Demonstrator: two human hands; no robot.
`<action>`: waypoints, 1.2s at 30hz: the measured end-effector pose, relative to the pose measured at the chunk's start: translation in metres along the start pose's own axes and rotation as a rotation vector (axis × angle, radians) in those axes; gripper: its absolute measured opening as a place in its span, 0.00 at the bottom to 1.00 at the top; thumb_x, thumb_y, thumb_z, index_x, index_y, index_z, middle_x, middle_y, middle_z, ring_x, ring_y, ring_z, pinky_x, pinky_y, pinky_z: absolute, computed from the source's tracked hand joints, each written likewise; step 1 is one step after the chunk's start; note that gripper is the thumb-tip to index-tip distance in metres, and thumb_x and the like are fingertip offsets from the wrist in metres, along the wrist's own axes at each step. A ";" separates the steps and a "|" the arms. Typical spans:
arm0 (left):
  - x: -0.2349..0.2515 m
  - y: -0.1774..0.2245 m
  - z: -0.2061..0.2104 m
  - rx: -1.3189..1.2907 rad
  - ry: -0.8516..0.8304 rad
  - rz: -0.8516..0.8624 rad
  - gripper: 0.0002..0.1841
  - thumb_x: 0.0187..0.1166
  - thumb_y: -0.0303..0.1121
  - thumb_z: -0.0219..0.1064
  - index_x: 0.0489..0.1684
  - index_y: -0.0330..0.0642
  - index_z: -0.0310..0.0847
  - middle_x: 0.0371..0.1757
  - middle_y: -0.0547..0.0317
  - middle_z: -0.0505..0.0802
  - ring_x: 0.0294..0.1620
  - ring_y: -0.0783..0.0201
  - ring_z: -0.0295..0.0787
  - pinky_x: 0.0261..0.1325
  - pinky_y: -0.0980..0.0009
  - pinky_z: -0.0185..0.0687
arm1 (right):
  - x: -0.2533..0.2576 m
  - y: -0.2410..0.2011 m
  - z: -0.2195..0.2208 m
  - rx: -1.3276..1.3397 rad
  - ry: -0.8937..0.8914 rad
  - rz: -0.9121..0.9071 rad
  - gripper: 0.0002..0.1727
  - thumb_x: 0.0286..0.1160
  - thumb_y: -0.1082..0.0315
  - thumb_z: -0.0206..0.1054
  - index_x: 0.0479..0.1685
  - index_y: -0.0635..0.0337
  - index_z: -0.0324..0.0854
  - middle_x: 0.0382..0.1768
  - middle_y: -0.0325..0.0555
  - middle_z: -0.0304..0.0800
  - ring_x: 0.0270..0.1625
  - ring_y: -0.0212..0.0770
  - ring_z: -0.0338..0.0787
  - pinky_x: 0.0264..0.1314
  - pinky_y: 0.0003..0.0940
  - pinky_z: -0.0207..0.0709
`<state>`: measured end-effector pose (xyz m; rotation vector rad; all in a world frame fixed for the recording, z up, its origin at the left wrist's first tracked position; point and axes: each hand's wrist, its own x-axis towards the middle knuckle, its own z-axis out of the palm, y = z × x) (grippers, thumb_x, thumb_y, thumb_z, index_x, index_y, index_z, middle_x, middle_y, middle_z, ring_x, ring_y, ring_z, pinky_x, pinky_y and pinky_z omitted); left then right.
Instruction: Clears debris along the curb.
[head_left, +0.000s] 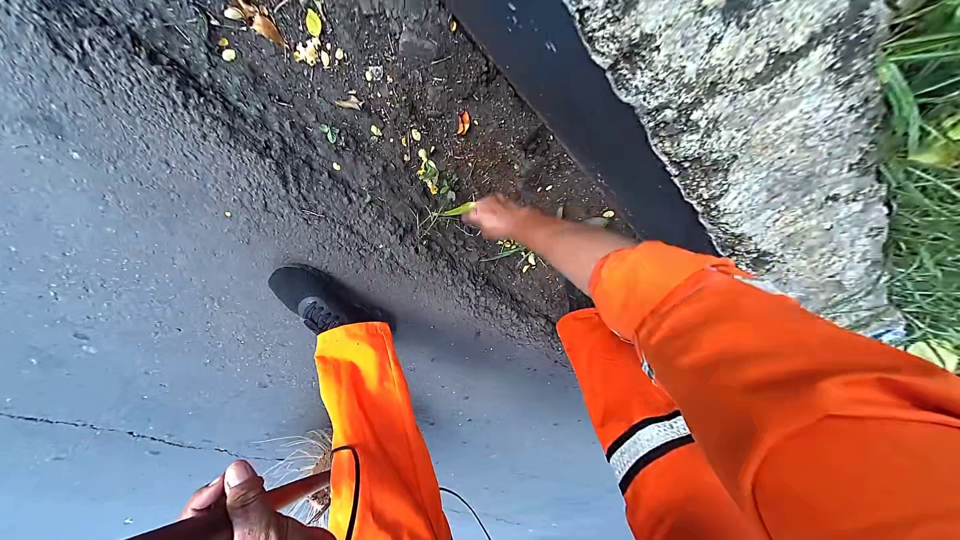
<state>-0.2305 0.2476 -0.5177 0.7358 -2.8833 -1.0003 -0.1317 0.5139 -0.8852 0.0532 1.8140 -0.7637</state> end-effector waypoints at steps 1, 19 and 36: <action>0.000 0.000 0.000 -0.007 0.001 0.002 0.08 0.80 0.16 0.57 0.35 0.39 0.77 0.29 0.76 0.84 0.30 0.87 0.80 0.37 0.88 0.77 | -0.014 0.002 0.024 0.007 -0.076 -0.019 0.15 0.78 0.75 0.66 0.60 0.61 0.89 0.57 0.69 0.90 0.66 0.72 0.86 0.70 0.75 0.74; -0.004 0.003 0.004 -0.053 -0.008 0.001 0.08 0.79 0.17 0.59 0.37 0.41 0.78 0.29 0.79 0.86 0.29 0.88 0.82 0.36 0.89 0.79 | -0.084 0.026 0.053 0.113 0.075 0.756 0.14 0.77 0.80 0.63 0.56 0.82 0.82 0.61 0.80 0.85 0.65 0.79 0.85 0.59 0.78 0.76; 0.014 -0.001 -0.008 -0.080 -0.009 -0.028 0.08 0.79 0.17 0.59 0.36 0.41 0.78 0.29 0.78 0.86 0.29 0.88 0.81 0.35 0.89 0.77 | 0.003 -0.091 0.056 0.432 0.340 0.332 0.20 0.95 0.65 0.49 0.75 0.63 0.76 0.53 0.71 0.91 0.60 0.73 0.91 0.62 0.70 0.80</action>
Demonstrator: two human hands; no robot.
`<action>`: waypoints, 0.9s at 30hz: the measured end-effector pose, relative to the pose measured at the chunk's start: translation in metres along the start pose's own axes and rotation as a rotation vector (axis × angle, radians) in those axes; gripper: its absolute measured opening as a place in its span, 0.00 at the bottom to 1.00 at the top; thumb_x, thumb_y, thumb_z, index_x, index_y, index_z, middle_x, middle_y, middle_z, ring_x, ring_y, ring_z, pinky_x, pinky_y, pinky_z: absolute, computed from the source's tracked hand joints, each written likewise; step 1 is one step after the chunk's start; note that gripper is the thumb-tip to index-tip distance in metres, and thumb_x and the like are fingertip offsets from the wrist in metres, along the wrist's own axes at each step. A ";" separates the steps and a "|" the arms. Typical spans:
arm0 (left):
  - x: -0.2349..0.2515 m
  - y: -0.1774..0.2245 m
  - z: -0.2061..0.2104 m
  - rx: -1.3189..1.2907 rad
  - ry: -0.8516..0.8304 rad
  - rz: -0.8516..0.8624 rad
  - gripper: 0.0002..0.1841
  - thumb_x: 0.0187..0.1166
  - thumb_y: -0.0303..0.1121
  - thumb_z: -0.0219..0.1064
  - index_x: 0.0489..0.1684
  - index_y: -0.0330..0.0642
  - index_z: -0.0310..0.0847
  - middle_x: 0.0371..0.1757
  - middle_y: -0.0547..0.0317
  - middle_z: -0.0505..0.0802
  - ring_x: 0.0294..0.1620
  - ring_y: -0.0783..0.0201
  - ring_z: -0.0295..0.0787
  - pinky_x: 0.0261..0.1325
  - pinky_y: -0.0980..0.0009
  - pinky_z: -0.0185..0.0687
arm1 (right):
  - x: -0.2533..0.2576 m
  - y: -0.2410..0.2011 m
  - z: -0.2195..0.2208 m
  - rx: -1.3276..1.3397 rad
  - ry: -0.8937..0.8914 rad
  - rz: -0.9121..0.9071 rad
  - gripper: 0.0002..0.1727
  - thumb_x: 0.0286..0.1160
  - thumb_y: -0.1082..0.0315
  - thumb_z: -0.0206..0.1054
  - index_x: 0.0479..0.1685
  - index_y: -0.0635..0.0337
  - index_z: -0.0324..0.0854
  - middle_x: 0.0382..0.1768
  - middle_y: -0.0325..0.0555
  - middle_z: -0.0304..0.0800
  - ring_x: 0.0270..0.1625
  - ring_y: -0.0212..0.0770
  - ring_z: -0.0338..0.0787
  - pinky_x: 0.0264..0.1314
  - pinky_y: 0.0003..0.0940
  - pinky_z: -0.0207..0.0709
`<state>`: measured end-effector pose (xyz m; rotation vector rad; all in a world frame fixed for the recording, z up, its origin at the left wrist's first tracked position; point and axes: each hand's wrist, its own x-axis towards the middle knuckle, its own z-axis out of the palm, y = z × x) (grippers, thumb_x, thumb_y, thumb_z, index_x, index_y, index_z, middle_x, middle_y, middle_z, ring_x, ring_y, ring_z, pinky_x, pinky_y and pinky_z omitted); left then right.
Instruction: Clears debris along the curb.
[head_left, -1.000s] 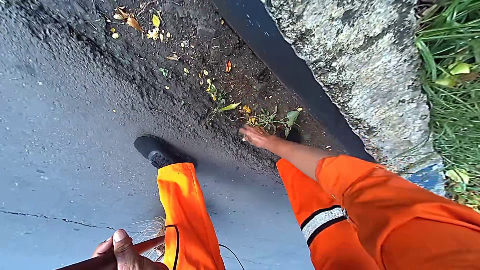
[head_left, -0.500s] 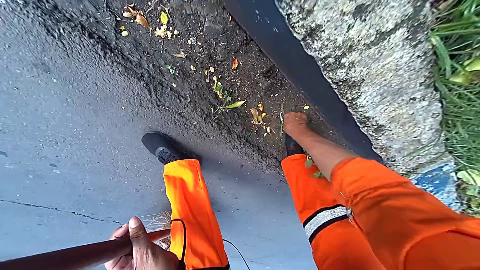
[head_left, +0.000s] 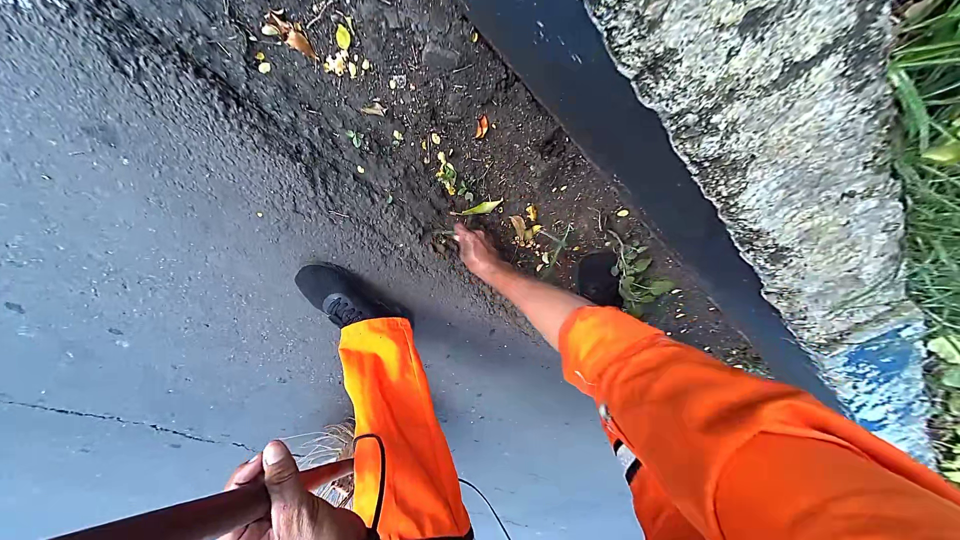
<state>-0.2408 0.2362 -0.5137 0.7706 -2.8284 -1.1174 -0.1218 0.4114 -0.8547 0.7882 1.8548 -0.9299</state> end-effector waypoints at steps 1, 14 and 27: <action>0.001 0.000 0.000 -0.006 0.000 -0.007 0.08 0.79 0.17 0.59 0.36 0.41 0.78 0.29 0.78 0.86 0.29 0.88 0.80 0.36 0.89 0.77 | -0.009 0.019 -0.010 -0.088 -0.024 0.077 0.19 0.92 0.68 0.52 0.73 0.64 0.76 0.53 0.74 0.90 0.60 0.75 0.90 0.59 0.72 0.80; 0.009 0.001 -0.002 0.014 0.002 -0.027 0.09 0.80 0.17 0.57 0.34 0.42 0.77 0.26 0.79 0.84 0.25 0.88 0.79 0.32 0.89 0.76 | 0.063 -0.014 -0.044 0.123 0.210 0.208 0.36 0.92 0.50 0.56 0.92 0.59 0.53 0.78 0.73 0.73 0.70 0.72 0.85 0.69 0.67 0.78; 0.002 0.009 0.006 0.001 -0.031 -0.075 0.11 0.80 0.15 0.56 0.34 0.43 0.77 0.27 0.79 0.85 0.28 0.88 0.80 0.34 0.89 0.77 | -0.007 0.045 -0.091 -0.266 -0.048 0.305 0.27 0.79 0.72 0.68 0.76 0.75 0.73 0.79 0.81 0.67 0.72 0.84 0.76 0.66 0.79 0.72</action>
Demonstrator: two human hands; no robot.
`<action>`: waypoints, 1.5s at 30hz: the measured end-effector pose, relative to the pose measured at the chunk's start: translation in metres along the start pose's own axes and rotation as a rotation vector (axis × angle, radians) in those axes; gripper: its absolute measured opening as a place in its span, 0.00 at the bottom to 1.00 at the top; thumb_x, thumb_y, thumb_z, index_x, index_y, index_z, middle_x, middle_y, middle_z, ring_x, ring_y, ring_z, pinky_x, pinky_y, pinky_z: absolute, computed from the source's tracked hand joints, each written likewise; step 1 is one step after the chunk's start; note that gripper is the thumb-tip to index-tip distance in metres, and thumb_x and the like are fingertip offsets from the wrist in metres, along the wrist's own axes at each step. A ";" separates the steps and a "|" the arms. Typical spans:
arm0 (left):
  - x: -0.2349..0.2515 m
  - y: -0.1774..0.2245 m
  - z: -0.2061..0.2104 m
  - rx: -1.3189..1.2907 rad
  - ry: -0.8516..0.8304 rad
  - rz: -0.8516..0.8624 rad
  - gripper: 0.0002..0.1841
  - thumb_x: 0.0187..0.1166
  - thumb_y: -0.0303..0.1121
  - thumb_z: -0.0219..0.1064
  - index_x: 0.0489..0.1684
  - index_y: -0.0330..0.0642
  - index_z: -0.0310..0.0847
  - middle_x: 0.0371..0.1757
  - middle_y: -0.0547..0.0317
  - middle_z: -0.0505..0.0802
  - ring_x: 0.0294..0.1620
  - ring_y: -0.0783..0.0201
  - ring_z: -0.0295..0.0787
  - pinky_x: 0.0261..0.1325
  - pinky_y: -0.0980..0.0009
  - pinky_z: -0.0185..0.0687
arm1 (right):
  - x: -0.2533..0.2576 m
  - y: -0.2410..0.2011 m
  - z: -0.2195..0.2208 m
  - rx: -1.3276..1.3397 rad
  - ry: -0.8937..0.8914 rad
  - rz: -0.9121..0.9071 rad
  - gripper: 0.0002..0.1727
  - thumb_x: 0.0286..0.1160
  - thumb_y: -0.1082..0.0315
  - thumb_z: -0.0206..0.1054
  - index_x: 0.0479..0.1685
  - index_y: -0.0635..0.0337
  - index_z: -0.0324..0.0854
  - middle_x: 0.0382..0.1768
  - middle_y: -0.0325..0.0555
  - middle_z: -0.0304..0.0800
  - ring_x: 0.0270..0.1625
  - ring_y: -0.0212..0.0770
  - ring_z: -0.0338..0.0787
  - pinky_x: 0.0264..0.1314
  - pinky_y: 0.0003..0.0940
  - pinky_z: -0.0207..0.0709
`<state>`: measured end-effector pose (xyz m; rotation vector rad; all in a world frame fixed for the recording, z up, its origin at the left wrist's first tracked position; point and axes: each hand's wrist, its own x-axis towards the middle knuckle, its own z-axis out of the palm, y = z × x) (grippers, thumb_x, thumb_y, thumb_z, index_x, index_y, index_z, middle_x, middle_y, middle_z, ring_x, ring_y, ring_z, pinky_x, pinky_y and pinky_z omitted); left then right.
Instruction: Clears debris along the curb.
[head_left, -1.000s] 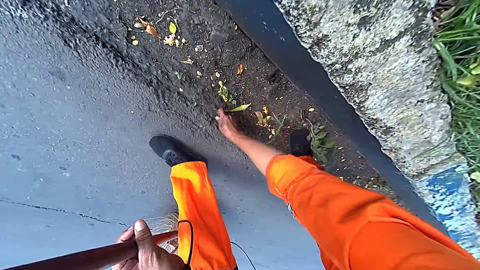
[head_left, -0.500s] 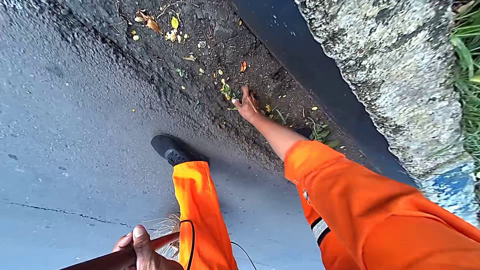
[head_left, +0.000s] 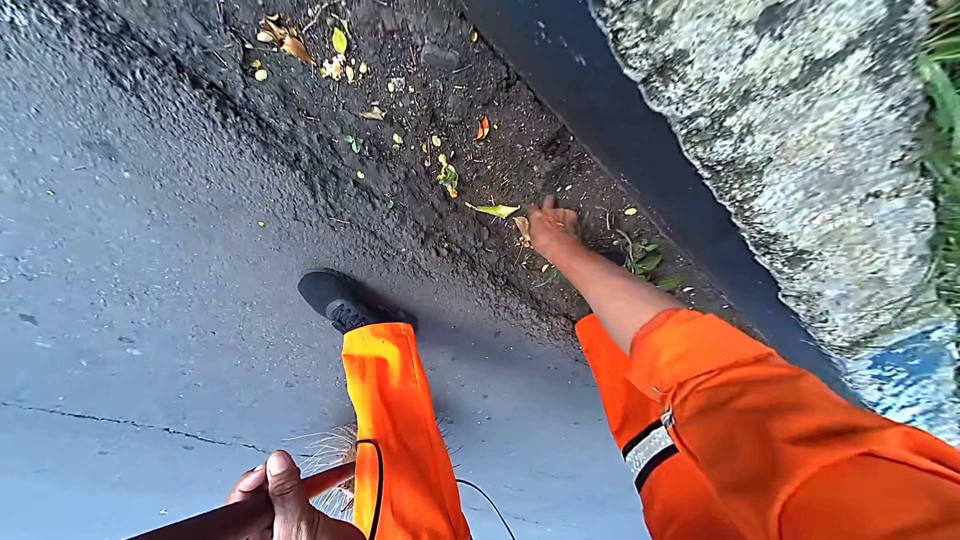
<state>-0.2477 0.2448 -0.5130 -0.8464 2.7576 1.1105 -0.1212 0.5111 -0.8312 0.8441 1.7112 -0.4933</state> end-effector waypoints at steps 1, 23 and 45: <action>-0.001 -0.001 0.000 -0.004 -0.004 0.000 0.11 0.80 0.15 0.56 0.34 0.43 0.78 0.27 0.79 0.86 0.28 0.88 0.81 0.34 0.89 0.77 | 0.001 -0.011 -0.005 0.079 0.061 -0.075 0.31 0.80 0.68 0.70 0.81 0.72 0.69 0.80 0.82 0.66 0.73 0.85 0.75 0.65 0.81 0.71; -0.003 -0.001 -0.001 -0.048 0.031 0.013 0.09 0.75 0.15 0.62 0.35 0.42 0.80 0.28 0.77 0.88 0.30 0.86 0.83 0.37 0.88 0.80 | -0.027 -0.090 -0.019 0.060 -0.146 -0.356 0.20 0.85 0.69 0.63 0.69 0.75 0.78 0.63 0.78 0.84 0.71 0.78 0.81 0.72 0.76 0.70; 0.012 0.002 -0.026 -0.192 0.194 -0.062 0.07 0.72 0.15 0.68 0.35 0.38 0.80 0.28 0.73 0.88 0.31 0.85 0.85 0.39 0.88 0.82 | 0.000 -0.132 -0.016 0.221 -0.085 -0.394 0.20 0.86 0.70 0.59 0.70 0.76 0.77 0.70 0.75 0.81 0.75 0.71 0.81 0.77 0.70 0.71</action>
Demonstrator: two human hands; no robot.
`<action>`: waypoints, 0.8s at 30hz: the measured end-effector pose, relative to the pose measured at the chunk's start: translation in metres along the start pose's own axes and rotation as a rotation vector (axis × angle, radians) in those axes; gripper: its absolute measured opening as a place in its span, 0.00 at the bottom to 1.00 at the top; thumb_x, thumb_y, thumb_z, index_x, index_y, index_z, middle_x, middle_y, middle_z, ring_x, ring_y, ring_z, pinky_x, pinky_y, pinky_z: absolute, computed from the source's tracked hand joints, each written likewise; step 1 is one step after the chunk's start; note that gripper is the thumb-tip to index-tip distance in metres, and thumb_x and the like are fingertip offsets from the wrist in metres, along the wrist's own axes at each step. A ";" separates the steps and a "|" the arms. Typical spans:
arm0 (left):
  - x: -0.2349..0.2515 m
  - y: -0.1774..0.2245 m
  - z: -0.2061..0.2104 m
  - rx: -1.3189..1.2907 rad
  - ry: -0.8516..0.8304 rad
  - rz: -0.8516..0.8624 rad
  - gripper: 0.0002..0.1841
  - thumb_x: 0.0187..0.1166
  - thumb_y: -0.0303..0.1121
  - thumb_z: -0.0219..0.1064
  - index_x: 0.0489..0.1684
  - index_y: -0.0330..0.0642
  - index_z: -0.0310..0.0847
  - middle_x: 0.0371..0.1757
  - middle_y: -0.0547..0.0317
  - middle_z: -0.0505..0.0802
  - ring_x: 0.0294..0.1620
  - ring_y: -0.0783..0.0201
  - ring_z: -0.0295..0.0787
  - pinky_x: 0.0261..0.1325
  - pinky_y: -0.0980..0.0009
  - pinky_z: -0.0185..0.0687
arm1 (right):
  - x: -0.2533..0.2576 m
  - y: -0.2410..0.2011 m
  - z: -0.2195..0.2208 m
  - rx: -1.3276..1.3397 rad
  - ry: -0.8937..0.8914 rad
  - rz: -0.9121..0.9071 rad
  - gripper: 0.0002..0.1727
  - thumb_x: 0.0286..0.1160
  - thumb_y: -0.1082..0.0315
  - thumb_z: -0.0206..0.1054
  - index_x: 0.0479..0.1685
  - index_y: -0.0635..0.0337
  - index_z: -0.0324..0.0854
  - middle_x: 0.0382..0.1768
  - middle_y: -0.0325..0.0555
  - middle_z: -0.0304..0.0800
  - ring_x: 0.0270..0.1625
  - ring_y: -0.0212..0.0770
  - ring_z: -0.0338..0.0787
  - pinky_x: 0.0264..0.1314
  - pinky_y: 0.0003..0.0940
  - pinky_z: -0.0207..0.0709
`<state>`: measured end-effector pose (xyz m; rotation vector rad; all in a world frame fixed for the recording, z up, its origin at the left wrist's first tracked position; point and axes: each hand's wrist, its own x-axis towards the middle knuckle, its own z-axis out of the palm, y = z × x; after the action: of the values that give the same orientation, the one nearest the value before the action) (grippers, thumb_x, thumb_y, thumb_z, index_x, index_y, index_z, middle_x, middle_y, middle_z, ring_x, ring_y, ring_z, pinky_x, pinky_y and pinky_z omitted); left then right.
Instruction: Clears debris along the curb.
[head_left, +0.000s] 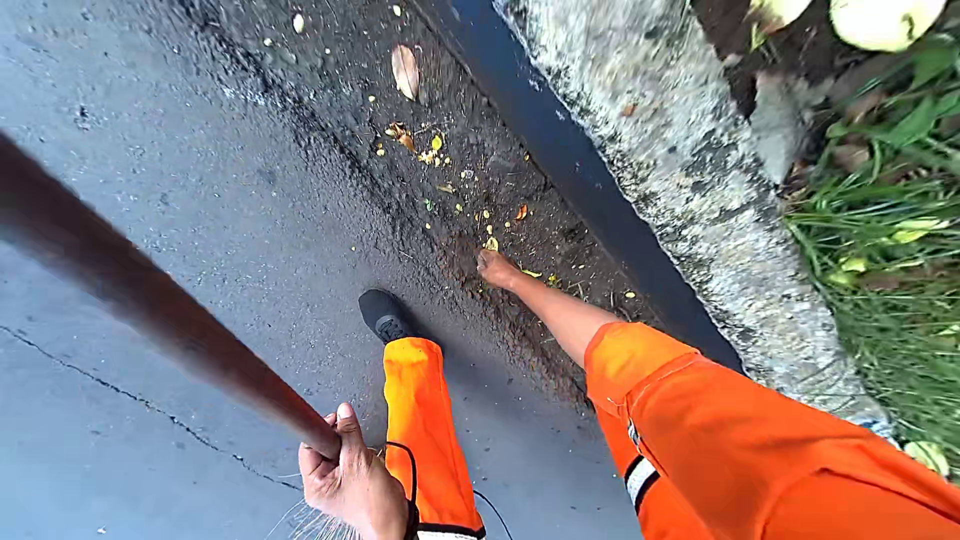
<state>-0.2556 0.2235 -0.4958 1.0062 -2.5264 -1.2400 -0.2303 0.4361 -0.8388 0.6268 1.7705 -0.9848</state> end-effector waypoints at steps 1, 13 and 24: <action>0.000 0.000 -0.001 0.001 0.008 0.002 0.08 0.72 0.15 0.68 0.35 0.38 0.80 0.28 0.74 0.88 0.31 0.85 0.85 0.39 0.88 0.82 | 0.001 -0.012 -0.004 0.052 0.018 -0.010 0.19 0.86 0.70 0.59 0.68 0.76 0.76 0.69 0.75 0.81 0.74 0.71 0.81 0.76 0.70 0.71; 0.010 -0.003 -0.008 0.039 0.032 0.012 0.09 0.70 0.13 0.67 0.33 0.39 0.81 0.26 0.75 0.89 0.29 0.87 0.85 0.34 0.90 0.82 | 0.040 -0.073 0.024 -0.008 0.204 0.117 0.21 0.92 0.65 0.48 0.69 0.70 0.79 0.67 0.70 0.86 0.74 0.68 0.84 0.74 0.67 0.74; 0.040 0.000 -0.007 0.030 0.024 -0.096 0.10 0.73 0.13 0.64 0.34 0.41 0.79 0.25 0.77 0.88 0.25 0.88 0.84 0.29 0.90 0.81 | 0.098 -0.114 -0.016 0.007 0.316 -0.154 0.36 0.75 0.81 0.63 0.88 0.59 0.62 0.80 0.72 0.72 0.80 0.71 0.76 0.80 0.66 0.70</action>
<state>-0.2831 0.1938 -0.4973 1.1549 -2.5132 -1.2095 -0.3649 0.3862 -0.8877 0.6875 2.1196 -1.0391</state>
